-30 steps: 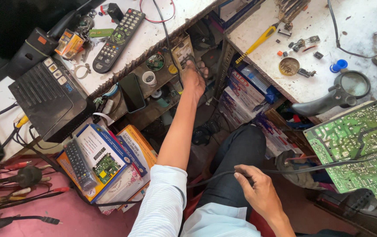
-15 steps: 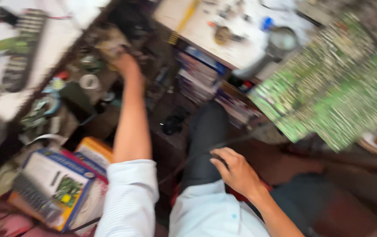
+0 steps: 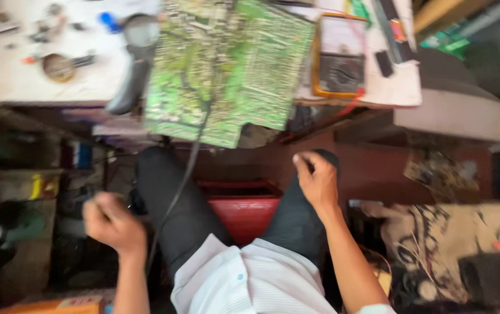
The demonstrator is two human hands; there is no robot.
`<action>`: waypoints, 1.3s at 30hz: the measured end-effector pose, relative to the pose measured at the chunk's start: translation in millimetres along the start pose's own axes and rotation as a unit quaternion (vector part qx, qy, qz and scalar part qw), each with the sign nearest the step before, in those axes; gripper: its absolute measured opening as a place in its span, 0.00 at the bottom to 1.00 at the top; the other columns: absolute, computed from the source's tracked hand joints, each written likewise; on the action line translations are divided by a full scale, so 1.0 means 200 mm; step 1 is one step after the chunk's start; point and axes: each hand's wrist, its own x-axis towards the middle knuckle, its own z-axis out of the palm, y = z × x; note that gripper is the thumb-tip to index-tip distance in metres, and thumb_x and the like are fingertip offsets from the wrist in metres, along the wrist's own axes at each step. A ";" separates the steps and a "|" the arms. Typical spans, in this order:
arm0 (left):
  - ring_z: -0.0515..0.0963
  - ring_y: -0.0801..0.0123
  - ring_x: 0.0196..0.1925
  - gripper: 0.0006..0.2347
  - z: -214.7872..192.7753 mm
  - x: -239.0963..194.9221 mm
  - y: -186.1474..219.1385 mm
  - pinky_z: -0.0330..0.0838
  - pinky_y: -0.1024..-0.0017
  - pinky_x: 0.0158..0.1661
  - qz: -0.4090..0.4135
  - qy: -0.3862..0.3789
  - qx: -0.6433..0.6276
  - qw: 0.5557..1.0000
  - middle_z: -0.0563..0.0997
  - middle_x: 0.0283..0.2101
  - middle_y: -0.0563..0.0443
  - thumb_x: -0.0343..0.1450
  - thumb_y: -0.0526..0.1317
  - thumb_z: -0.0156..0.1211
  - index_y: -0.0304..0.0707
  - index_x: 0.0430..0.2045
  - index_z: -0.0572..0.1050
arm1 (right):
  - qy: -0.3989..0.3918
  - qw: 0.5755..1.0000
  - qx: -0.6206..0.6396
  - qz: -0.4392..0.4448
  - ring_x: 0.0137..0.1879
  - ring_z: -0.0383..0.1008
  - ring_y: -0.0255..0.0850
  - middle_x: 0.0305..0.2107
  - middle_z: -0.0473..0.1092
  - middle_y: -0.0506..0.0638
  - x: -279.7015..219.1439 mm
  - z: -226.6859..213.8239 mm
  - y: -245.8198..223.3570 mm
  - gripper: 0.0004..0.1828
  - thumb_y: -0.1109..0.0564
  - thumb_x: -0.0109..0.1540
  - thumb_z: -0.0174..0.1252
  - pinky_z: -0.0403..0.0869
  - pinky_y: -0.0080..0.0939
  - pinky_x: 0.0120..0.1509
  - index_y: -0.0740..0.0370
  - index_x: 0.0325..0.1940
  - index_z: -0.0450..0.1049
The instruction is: The person uses a magnifying glass to closely view a green circuit board, then uses a multimeter with red and black probes to test various points on the board and a small component. The person handles the probes and board throughout the clip.
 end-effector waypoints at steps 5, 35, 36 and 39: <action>0.71 0.49 0.21 0.13 0.15 -0.22 0.47 0.63 0.56 0.25 0.214 -0.312 -0.139 0.915 0.70 0.17 0.41 0.66 0.36 0.66 0.35 0.11 0.70 | 0.108 0.988 0.088 0.065 0.30 0.77 0.34 0.29 0.77 0.52 0.17 -0.09 0.15 0.12 0.55 0.66 0.62 0.75 0.36 0.35 0.68 0.46 0.78; 0.80 0.37 0.43 0.06 0.58 -0.49 0.28 0.74 0.50 0.43 -0.092 -0.432 0.007 0.897 0.80 0.39 0.30 0.72 0.31 0.53 0.33 0.38 0.76 | -0.264 0.831 0.373 0.318 0.36 0.70 0.42 0.33 0.72 0.56 0.01 -0.28 0.46 0.21 0.48 0.73 0.56 0.68 0.39 0.38 0.73 0.47 0.75; 0.79 0.37 0.42 0.05 0.52 -0.47 0.33 0.74 0.50 0.42 -0.060 -0.408 -0.002 0.911 0.79 0.40 0.31 0.71 0.29 0.52 0.32 0.37 0.74 | -0.205 0.939 0.127 0.245 0.40 0.71 0.49 0.36 0.72 0.63 -0.01 -0.28 0.42 0.27 0.45 0.69 0.60 0.70 0.44 0.43 0.78 0.52 0.72; 0.79 0.43 0.42 0.07 0.31 -0.42 0.50 0.74 0.55 0.41 0.059 -0.419 -0.056 0.904 0.75 0.37 0.38 0.64 0.26 0.53 0.34 0.32 0.74 | -0.028 0.950 -0.309 -0.017 0.49 0.74 0.61 0.44 0.72 0.74 -0.09 -0.27 0.23 0.39 0.42 0.64 0.66 0.72 0.52 0.55 0.83 0.61 0.69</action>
